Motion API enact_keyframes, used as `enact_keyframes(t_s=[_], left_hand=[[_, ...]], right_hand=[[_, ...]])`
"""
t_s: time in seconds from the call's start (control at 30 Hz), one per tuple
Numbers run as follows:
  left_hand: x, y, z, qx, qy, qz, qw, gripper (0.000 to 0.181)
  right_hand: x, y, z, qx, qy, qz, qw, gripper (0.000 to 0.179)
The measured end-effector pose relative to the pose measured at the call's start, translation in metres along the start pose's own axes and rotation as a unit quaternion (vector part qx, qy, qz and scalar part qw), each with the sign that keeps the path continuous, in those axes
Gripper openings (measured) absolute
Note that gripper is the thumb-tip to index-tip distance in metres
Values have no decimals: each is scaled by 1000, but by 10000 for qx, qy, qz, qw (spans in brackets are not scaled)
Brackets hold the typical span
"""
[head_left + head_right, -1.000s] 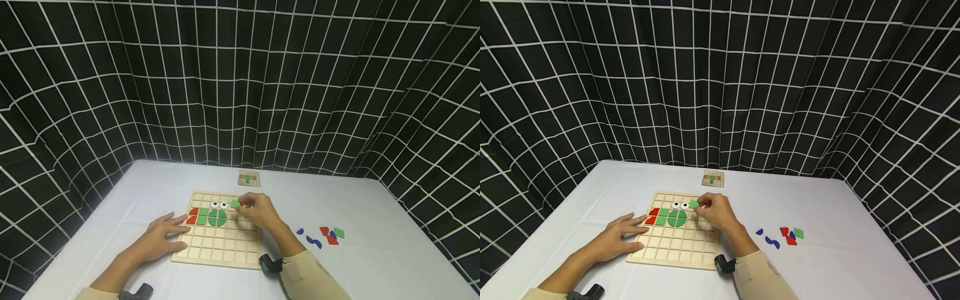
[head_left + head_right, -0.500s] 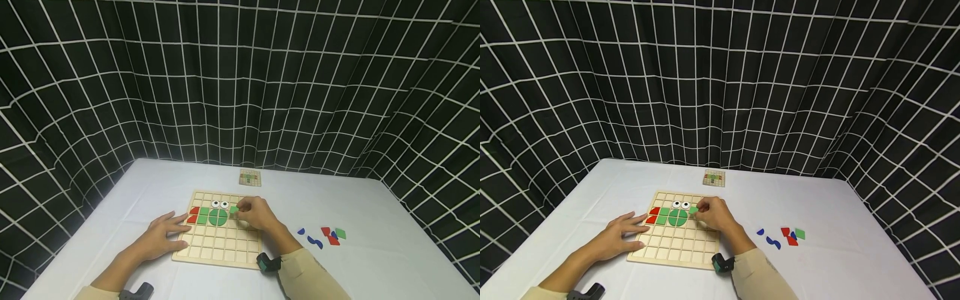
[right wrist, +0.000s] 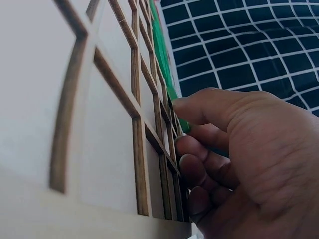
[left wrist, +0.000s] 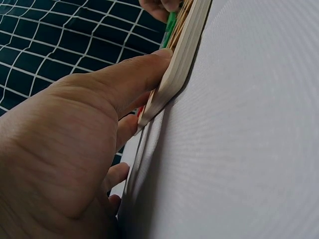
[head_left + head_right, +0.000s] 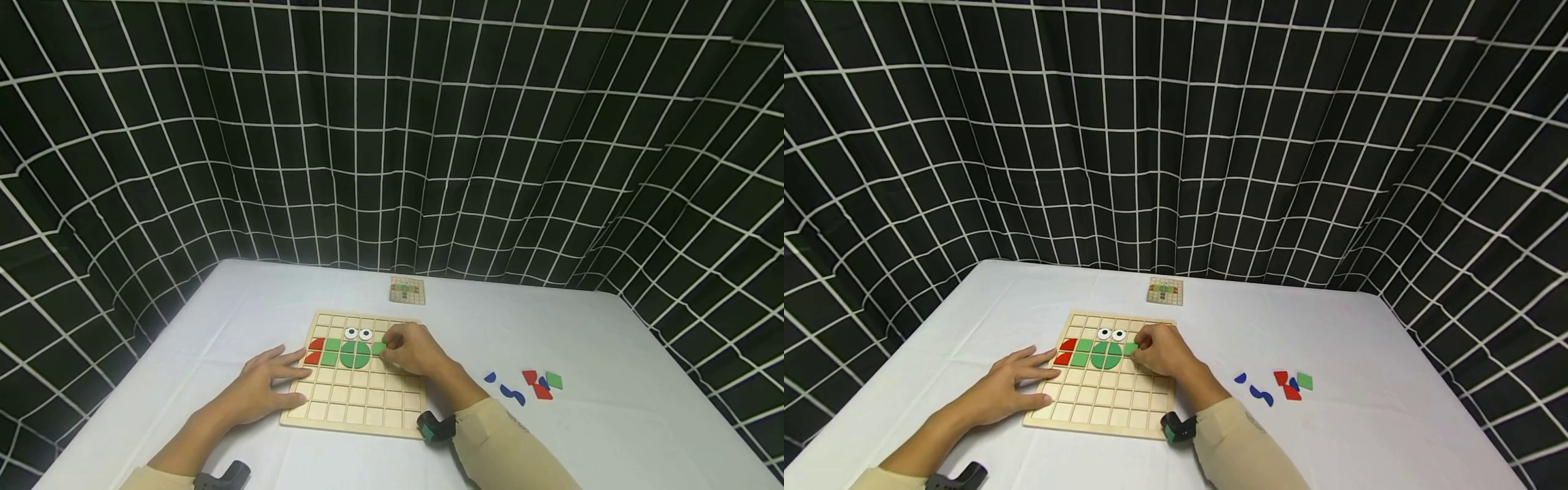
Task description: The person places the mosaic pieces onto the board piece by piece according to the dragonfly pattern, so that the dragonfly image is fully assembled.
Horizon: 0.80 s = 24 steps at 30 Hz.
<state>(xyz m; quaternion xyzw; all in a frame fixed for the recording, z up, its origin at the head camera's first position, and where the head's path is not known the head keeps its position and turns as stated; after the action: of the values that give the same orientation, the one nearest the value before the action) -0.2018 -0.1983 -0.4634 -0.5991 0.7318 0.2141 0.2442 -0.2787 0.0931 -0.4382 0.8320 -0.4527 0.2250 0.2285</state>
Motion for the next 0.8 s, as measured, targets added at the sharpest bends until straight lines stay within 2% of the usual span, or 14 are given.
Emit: enact_keyframes(t_s=[0.23, 0.4, 0.57, 0.8], left_hand=[[1, 0, -1, -13, 33, 1, 10000, 50], [2, -1, -1, -5, 9, -27, 10000, 50], [2, -2, -1, -21, 10, -15, 10000, 49], [1, -1, 0, -17, 29, 103, 9999, 50]], right_hand=[[-1, 2, 0, 59, -30, -27, 10000, 21], [1, 1, -9, 95, 111, -120, 9998, 26], [8, -3, -30, -34, 347, -241, 9991, 29], [28, -25, -76, -490, 554, -980, 9924, 24]])
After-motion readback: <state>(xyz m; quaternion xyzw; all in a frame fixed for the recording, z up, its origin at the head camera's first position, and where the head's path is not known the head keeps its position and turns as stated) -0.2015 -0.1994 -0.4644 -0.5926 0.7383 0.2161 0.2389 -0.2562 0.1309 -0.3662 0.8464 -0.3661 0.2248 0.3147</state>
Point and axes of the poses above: each hand's wrist, its own y-axis towards the middle knuckle, its own z-axis out of the palm, x = y × z, the point moved 2 cm from there along y, towards the middle knuckle, and after that the axes turned 8 degrees about -z, right-handed, at the moved point
